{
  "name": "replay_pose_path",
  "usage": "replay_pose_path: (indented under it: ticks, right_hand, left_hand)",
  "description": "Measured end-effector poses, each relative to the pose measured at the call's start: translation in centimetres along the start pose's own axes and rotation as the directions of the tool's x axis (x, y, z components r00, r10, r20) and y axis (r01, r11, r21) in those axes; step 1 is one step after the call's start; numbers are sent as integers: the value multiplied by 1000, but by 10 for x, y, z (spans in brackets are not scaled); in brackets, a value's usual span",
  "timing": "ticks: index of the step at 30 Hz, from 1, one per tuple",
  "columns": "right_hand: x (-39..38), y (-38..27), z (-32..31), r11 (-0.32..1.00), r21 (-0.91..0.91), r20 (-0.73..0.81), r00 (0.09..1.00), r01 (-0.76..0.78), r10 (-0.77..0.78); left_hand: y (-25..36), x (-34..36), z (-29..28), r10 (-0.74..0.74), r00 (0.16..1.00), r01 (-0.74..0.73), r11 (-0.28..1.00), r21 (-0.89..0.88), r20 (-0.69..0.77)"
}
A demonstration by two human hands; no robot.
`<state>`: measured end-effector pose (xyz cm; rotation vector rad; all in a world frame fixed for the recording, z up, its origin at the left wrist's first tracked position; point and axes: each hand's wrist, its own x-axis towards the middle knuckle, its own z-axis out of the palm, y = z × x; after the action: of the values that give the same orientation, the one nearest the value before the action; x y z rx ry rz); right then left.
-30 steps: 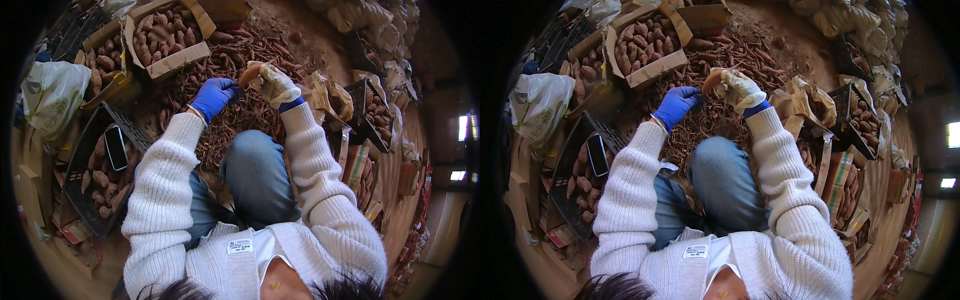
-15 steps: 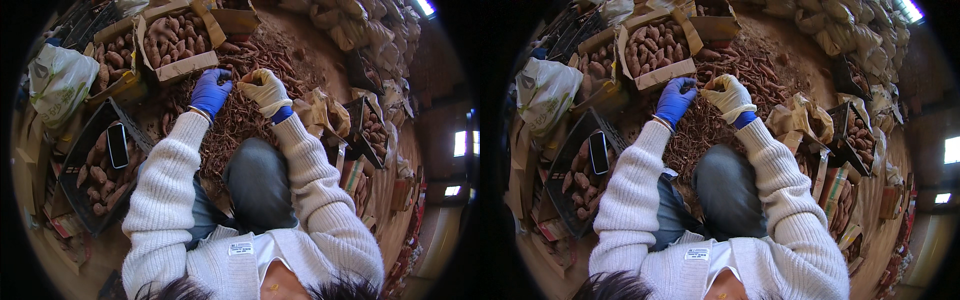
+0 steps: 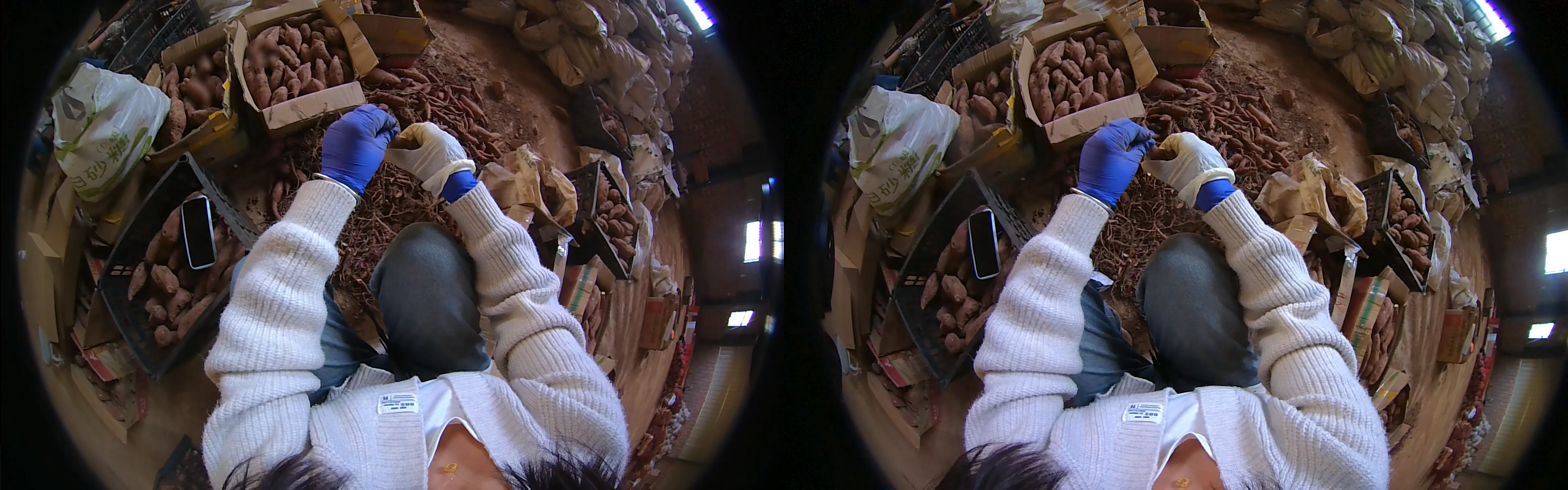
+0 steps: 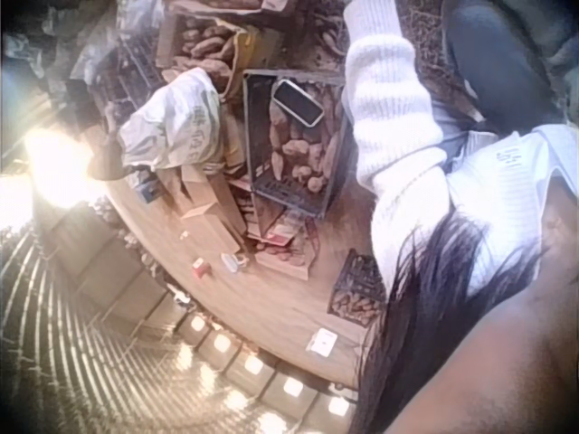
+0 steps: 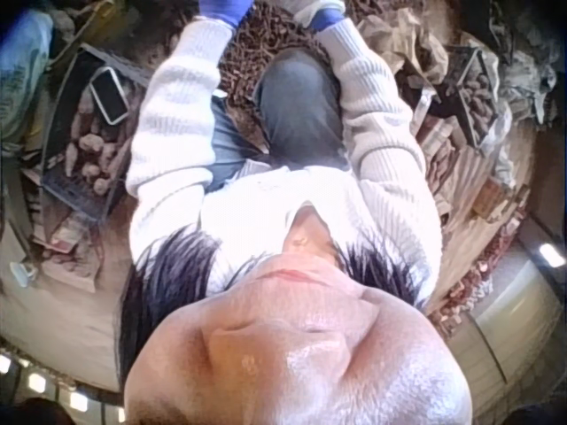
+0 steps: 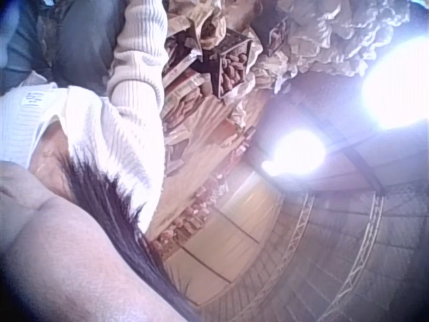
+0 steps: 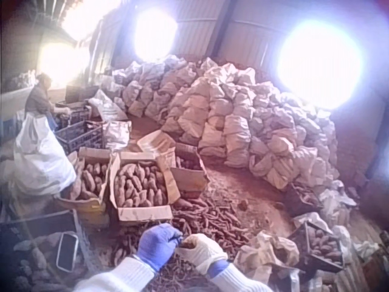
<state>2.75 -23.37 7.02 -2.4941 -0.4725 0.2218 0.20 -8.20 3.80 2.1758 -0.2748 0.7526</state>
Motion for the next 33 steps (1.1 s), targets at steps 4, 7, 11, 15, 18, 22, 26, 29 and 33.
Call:
replay_pose_path:
  ticks: [4,7,11,15,18,22,26,29,33]
  right_hand:
    - [5,10,9,968,202,131,984,-148,123]
    - [13,18,0,659,641,413,901,-393,135]
    - [15,39,-3,301,855,452,892,-422,-32]
    - [18,40,-1,203,894,420,905,-399,-71]
    - [20,42,3,200,908,397,909,-369,-124]
    - [23,46,9,250,894,402,911,-372,-85]
    - [13,56,-5,85,908,406,912,-409,51]
    - [4,77,-1,-16,927,373,920,-374,122]
    - [-9,111,14,-149,872,490,828,-467,272]
  left_hand:
    - [3,1,-6,76,996,-81,986,148,38]
    - [-1,5,-12,-117,991,126,978,163,-62]
    - [-24,6,-19,-171,943,254,924,286,-285]
    - [-25,0,-8,-493,813,582,711,-395,311]
    - [-15,-4,5,-413,740,662,591,-461,531]
    - [-16,-7,7,-409,680,734,389,-557,609]
    - [-10,-4,-9,-470,572,796,117,-594,672]
    - [-11,-4,-12,-484,535,794,7,-608,693]
    - [-19,-9,-12,-473,537,749,-114,-653,699]
